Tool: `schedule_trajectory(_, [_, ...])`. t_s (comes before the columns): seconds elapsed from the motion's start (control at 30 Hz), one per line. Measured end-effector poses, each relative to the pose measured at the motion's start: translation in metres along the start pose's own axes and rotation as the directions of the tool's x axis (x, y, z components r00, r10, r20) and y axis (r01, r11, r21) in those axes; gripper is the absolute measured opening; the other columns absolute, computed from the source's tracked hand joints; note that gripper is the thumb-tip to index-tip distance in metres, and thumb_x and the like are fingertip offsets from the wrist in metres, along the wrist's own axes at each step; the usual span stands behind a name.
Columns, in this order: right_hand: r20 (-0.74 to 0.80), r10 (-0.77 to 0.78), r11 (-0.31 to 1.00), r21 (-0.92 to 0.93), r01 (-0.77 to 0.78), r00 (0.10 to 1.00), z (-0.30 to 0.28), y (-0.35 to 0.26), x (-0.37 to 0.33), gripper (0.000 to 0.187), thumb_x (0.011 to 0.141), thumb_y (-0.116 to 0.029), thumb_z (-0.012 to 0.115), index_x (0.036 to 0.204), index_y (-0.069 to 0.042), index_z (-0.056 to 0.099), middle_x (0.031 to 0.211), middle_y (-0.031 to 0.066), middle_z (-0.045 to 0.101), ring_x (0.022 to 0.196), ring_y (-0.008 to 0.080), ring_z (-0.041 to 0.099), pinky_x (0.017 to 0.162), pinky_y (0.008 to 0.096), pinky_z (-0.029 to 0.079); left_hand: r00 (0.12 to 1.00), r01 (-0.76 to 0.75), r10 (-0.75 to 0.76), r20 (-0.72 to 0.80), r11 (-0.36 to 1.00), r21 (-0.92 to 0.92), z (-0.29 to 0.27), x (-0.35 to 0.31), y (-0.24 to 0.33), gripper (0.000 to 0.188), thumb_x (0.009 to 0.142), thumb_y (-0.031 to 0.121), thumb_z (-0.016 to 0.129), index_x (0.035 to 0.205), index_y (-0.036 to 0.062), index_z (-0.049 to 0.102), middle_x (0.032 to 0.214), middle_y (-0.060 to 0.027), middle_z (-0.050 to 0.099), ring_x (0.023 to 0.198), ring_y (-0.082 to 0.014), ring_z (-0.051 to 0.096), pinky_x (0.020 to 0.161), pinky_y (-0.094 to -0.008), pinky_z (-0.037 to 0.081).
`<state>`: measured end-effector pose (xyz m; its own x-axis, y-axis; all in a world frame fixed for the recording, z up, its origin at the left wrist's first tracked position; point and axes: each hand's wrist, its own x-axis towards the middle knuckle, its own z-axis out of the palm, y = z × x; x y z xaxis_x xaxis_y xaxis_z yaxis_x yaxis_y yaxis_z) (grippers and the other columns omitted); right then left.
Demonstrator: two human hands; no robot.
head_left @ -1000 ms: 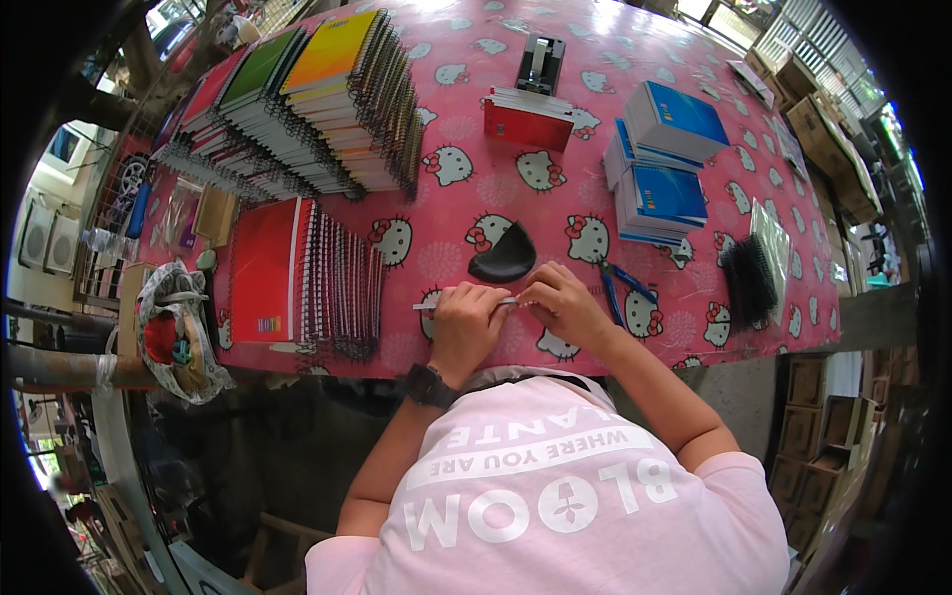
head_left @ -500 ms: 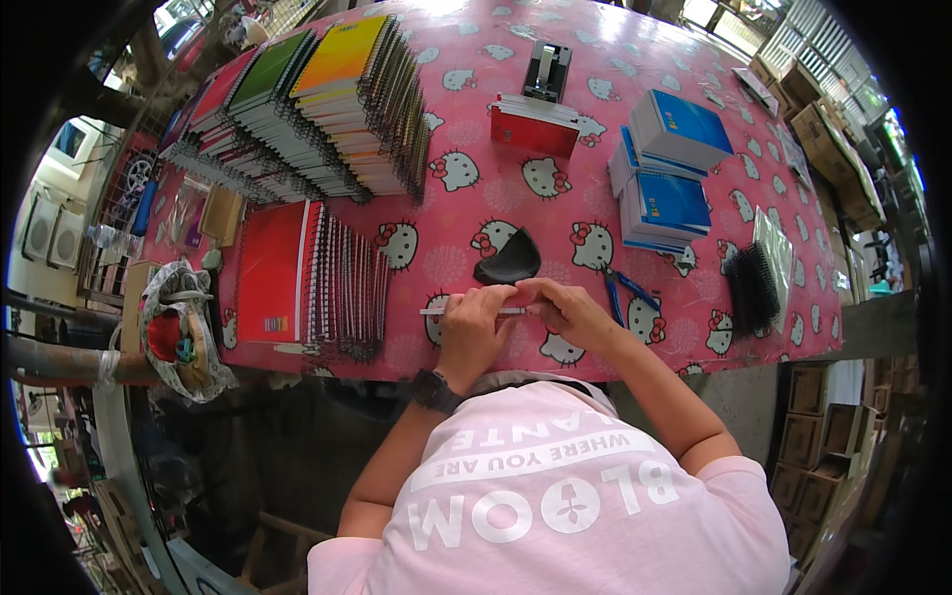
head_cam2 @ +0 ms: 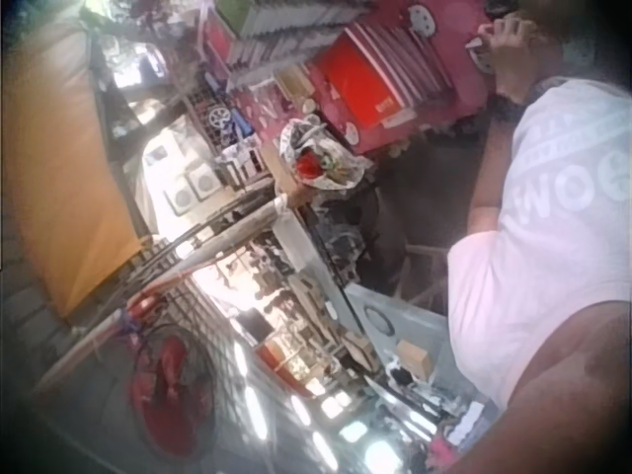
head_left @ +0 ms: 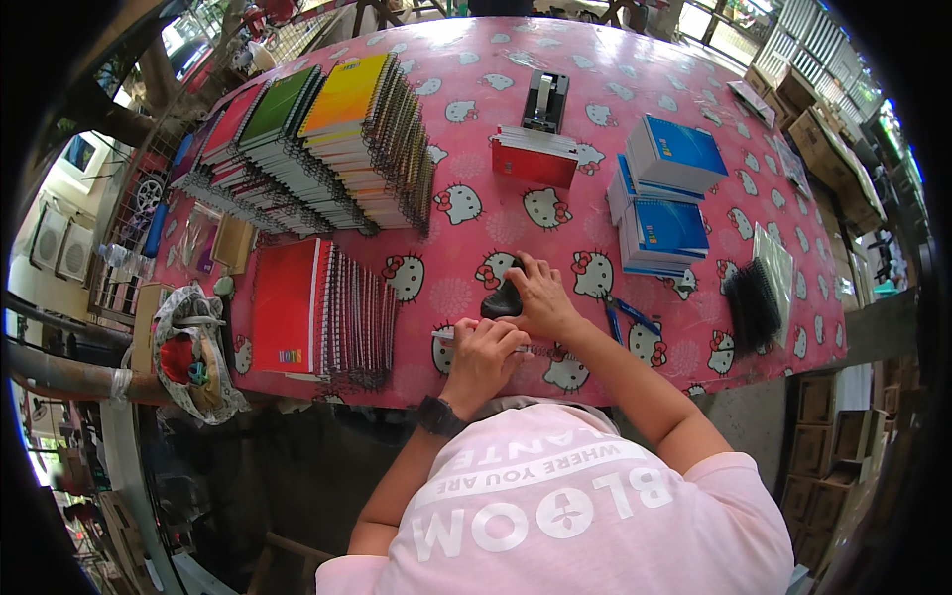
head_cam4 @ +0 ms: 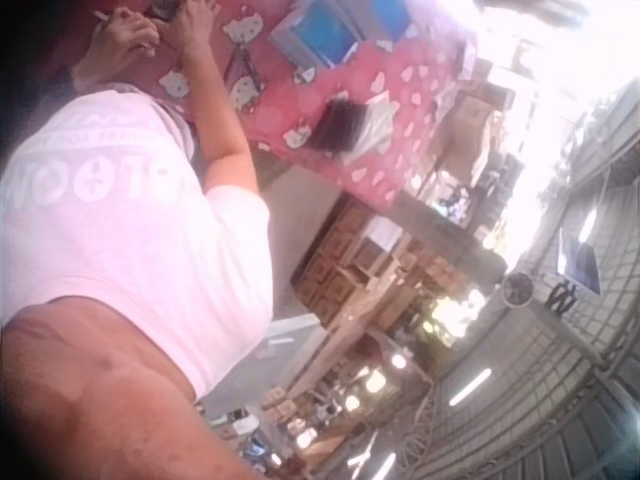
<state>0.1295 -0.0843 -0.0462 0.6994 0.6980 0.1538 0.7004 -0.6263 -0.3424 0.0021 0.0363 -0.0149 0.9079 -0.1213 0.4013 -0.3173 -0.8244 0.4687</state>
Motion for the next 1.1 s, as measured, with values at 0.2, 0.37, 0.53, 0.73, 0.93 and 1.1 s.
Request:
schedule_trajectory(0.2, [0.138, 0.08, 0.785, 0.602, -0.148, 0.987, -0.04, 0.036, -0.025, 0.051, 0.07, -0.042, 0.074, 0.101, -0.004, 0.064, 0.12, 0.0217, 0.057, 0.118, 0.0343, 0.049, 0.1, 0.0408, 0.038, 0.995, 0.083, -0.08, -0.051, 0.995, 0.06, -0.01, -0.003, -0.004, 0.024, 0.072, 0.033, 0.074, 0.088, 0.0167, 0.065, 0.091, 0.0041, 0.062, 0.098, -0.0167, 0.056, 0.101, -0.048, 0.022])
schedule_trajectory(0.37, [0.298, -0.231, 0.319, 0.922, -0.217, 0.926, -0.056, 0.038, -0.059, 0.047, 0.073, -0.04, 0.071, 0.1, -0.002, 0.066, 0.115, 0.0174, 0.061, 0.116, 0.0269, 0.052, 0.097, 0.0375, 0.038, 0.994, 0.109, -0.109, -0.02, 0.994, 0.017, -0.007, -0.008, -0.019, 0.022, 0.066, 0.027, 0.079, 0.081, 0.0164, 0.066, 0.085, 0.005, 0.062, 0.097, -0.0152, 0.056, 0.104, -0.0516, 0.016])
schedule_trajectory(0.53, [0.187, -0.025, 0.701, 0.704, -0.116, 0.982, -0.05, 0.028, -0.056, 0.045, 0.069, -0.04, 0.074, 0.093, -0.002, 0.069, 0.115, 0.0165, 0.061, 0.116, 0.0295, 0.052, 0.096, 0.0412, 0.038, 0.994, 0.104, -0.105, -0.012, 0.994, -0.017, -0.003, -0.008, -0.017, 0.021, 0.063, 0.022, 0.08, 0.079, 0.0175, 0.067, 0.083, 0.0053, 0.062, 0.096, -0.0147, 0.056, 0.105, -0.0512, 0.017])
schedule_trajectory(0.73, [0.425, -0.054, 0.438, 0.823, -0.361, 0.904, -0.049, 0.025, -0.049, 0.057, 0.066, -0.052, 0.073, 0.094, -0.002, 0.069, 0.123, 0.0172, 0.057, 0.1, 0.0233, 0.058, 0.082, 0.0346, 0.047, 0.995, 0.094, -0.095, -0.005, 0.993, -0.074, -0.007, -0.01, -0.019, 0.033, 0.061, 0.016, 0.081, 0.09, 0.0171, 0.066, 0.082, 0.0056, 0.062, 0.094, -0.0141, 0.057, 0.106, -0.0502, 0.019])
schedule_trajectory(0.93, [0.479, 0.055, 0.529, 0.73, -0.432, 0.876, -0.051, 0.017, -0.044, 0.057, 0.066, -0.052, 0.074, 0.09, -0.001, 0.069, 0.125, 0.0189, 0.056, 0.1, 0.0253, 0.059, 0.085, 0.036, 0.046, 0.987, 0.158, -0.155, 0.03, 0.978, -0.135, -0.008, -0.014, -0.019, 0.062, 0.063, 0.01, 0.079, 0.119, 0.0169, 0.054, 0.08, 0.0064, 0.061, 0.091, -0.0133, 0.058, 0.106, -0.0486, 0.02])
schedule_trajectory(1.1, [0.328, -0.276, 0.346, 0.911, -0.225, 0.904, -0.056, 0.009, -0.045, 0.048, 0.066, -0.041, 0.075, 0.093, -0.001, 0.069, 0.124, 0.019, 0.057, 0.105, 0.025, 0.055, 0.091, 0.0369, 0.042, 0.989, 0.151, -0.148, 0.028, 0.98, -0.132, -0.006, -0.014, -0.02, 0.068, 0.063, 0.012, 0.08, 0.124, 0.0168, 0.051, 0.09, 0.0028, 0.063, 0.095, -0.0156, 0.059, 0.108, -0.0486, 0.019])
